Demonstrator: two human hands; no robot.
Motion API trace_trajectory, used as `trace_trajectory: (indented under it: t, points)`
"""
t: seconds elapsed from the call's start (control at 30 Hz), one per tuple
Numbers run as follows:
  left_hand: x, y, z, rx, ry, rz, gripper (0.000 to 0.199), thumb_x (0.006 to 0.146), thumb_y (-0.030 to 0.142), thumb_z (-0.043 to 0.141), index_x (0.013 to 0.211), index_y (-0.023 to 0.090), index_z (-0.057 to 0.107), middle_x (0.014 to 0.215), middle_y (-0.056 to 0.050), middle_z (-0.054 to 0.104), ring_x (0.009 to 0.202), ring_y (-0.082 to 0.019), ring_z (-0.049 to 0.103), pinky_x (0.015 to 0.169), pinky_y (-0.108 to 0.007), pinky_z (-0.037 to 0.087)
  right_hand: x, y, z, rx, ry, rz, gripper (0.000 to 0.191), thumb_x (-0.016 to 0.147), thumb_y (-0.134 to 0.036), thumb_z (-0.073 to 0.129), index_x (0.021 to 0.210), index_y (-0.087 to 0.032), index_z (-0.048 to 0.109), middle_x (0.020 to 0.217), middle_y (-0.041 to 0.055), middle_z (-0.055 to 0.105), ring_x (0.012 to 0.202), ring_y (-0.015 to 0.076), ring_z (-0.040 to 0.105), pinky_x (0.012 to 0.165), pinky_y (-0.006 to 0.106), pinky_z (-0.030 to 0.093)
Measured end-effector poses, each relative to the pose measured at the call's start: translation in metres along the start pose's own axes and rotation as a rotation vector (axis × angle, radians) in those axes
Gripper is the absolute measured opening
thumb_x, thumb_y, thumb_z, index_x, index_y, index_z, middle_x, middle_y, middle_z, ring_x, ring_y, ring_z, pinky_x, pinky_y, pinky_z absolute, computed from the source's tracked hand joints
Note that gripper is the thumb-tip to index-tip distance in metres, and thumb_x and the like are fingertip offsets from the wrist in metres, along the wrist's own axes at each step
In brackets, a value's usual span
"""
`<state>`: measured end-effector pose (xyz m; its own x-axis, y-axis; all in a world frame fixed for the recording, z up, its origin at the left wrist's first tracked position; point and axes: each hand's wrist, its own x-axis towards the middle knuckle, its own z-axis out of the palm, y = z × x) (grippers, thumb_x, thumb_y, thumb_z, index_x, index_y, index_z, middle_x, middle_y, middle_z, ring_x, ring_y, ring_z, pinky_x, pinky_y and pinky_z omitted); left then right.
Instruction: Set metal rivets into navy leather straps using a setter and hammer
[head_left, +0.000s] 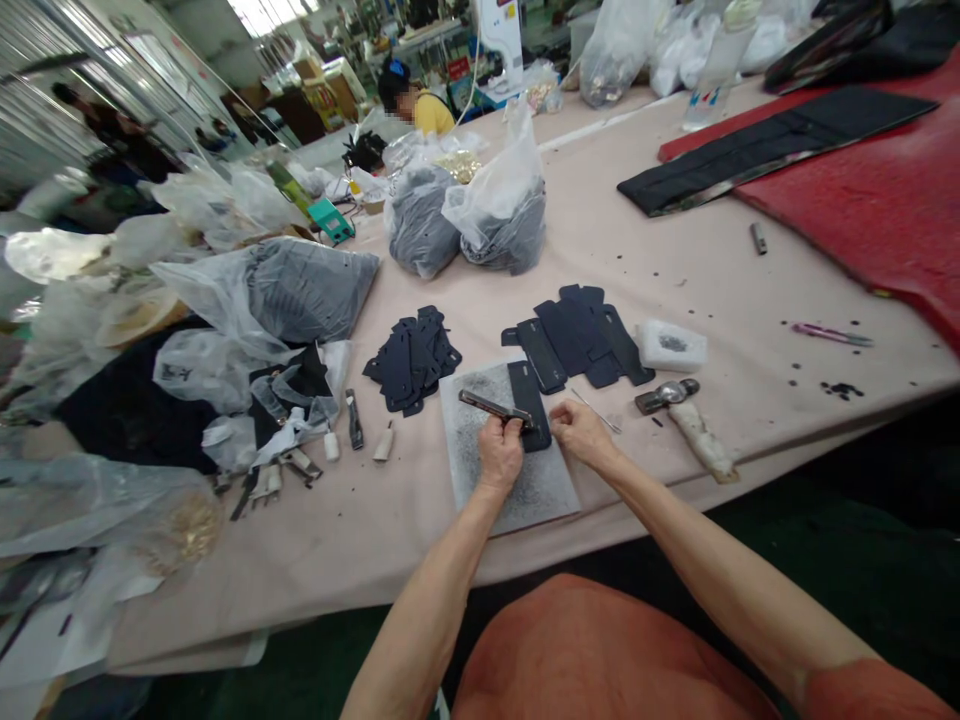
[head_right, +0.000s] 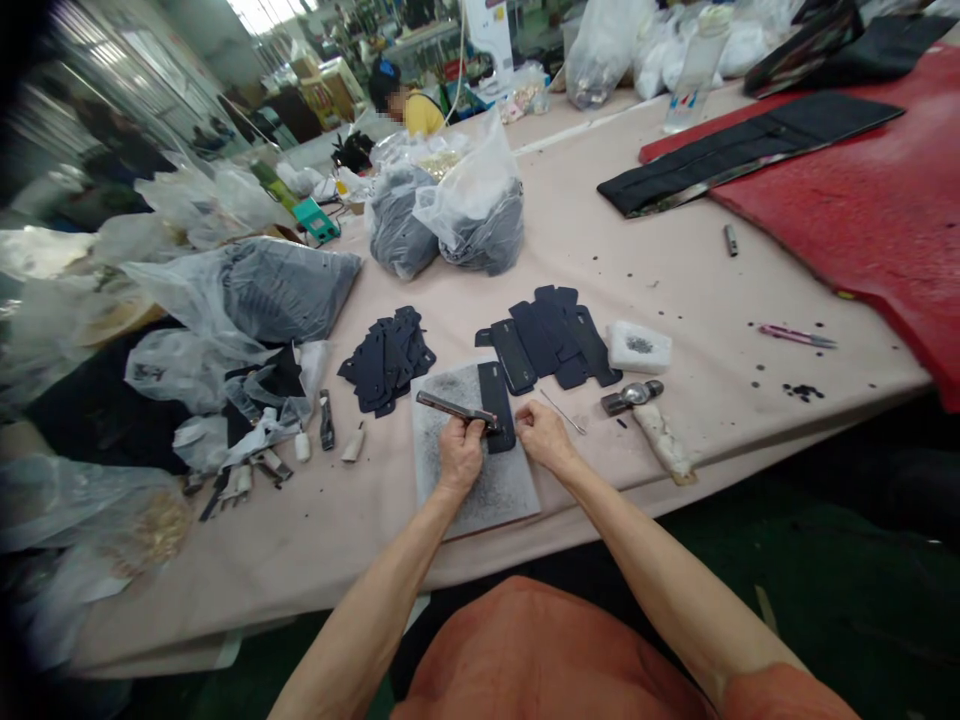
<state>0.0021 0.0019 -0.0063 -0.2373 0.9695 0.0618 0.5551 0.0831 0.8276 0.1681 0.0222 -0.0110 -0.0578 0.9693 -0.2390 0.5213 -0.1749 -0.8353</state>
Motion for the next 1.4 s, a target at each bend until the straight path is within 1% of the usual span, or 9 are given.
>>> trace_trajectory:
  t: [0.2,0.3,0.4,0.67,0.83,0.97,1.1,1.23,1.4]
  points:
    - [-0.001,-0.004,0.000,-0.139,-0.042,-0.049,0.019,0.088,0.028,0.053,0.092,0.018,0.069,0.089,-0.008,0.074,0.083,-0.022,0.069,0.076,-0.032,0.053,-0.006,-0.010,0.002,-0.063,0.046,0.003,0.023,0.076,-0.017,0.054,0.095,-0.017,0.066,0.078,0.0030,0.067,0.076,0.0174,0.061,0.070,0.027,0.043]
    - [-0.001,-0.007,0.000,-0.174,-0.043,-0.063,0.020,0.089,0.028,0.053,0.093,0.017,0.069,0.089,-0.008,0.074,0.081,-0.022,0.069,0.076,-0.032,0.053,-0.012,-0.020,0.005,-0.224,0.069,-0.091,0.033,0.076,-0.019,0.059,0.108,-0.018,0.065,0.095,0.0061,0.065,0.086,0.0187,0.060,0.077,0.028,0.043]
    - [-0.001,-0.008,0.001,-0.156,-0.036,-0.052,0.019,0.089,0.027,0.053,0.091,0.017,0.069,0.087,-0.008,0.074,0.081,-0.022,0.068,0.075,-0.032,0.052,-0.019,-0.027,0.009,-0.374,0.003,-0.193,0.034,0.075,-0.020,0.064,0.109,-0.019,0.065,0.104,0.0088,0.059,0.094,0.0207,0.057,0.081,0.030,0.042]
    - [-0.002,-0.004,0.004,-0.113,-0.002,-0.034,0.015,0.088,0.023,0.054,0.090,0.017,0.067,0.085,-0.008,0.073,0.079,-0.022,0.068,0.071,-0.031,0.049,-0.030,-0.027,0.003,-0.457,-0.103,-0.181,0.011,0.073,-0.012,0.060,0.080,-0.018,0.066,0.090,0.0058,0.061,0.083,0.0178,0.056,0.075,0.027,0.040]
    - [-0.003,-0.005,0.005,-0.152,-0.004,-0.034,0.013,0.089,0.022,0.054,0.087,0.017,0.066,0.084,-0.007,0.072,0.077,-0.021,0.067,0.070,-0.029,0.048,-0.042,-0.016,-0.013,-0.351,-0.236,-0.145,0.014,0.070,-0.009,0.055,0.073,-0.019,0.065,0.074,0.0028,0.065,0.073,0.0165,0.058,0.067,0.026,0.039]
    - [-0.003,-0.006,0.006,-0.157,-0.006,-0.034,0.013,0.089,0.022,0.055,0.087,0.016,0.066,0.082,-0.007,0.072,0.077,-0.021,0.067,0.070,-0.029,0.048,-0.043,-0.005,-0.014,-0.229,-0.111,-0.082,0.019,0.071,-0.015,0.056,0.087,-0.018,0.067,0.071,0.0005,0.065,0.069,0.0164,0.058,0.066,0.027,0.040]
    - [-0.003,-0.005,0.005,-0.155,-0.011,-0.039,0.013,0.088,0.021,0.054,0.086,0.017,0.066,0.083,-0.007,0.072,0.078,-0.021,0.067,0.070,-0.030,0.048,-0.034,-0.006,0.000,-0.145,-0.001,-0.072,0.033,0.072,-0.021,0.058,0.104,-0.017,0.067,0.080,0.0019,0.066,0.076,0.0176,0.060,0.072,0.028,0.044]
    - [-0.003,-0.005,0.003,-0.146,-0.011,-0.029,0.012,0.087,0.021,0.055,0.086,0.017,0.066,0.083,-0.007,0.072,0.078,-0.022,0.067,0.071,-0.030,0.049,-0.017,-0.020,0.011,-0.142,0.094,0.040,0.027,0.077,-0.026,0.058,0.100,-0.016,0.068,0.082,0.0042,0.068,0.078,0.0187,0.062,0.073,0.029,0.044]
    - [-0.002,-0.007,0.003,-0.153,-0.013,-0.017,0.013,0.087,0.021,0.054,0.090,0.018,0.067,0.086,-0.008,0.073,0.081,-0.023,0.068,0.073,-0.032,0.051,0.009,-0.030,0.014,-0.228,0.128,0.075,0.026,0.071,-0.027,0.065,0.095,-0.017,0.067,0.086,0.0064,0.069,0.082,0.0198,0.062,0.073,0.029,0.043]
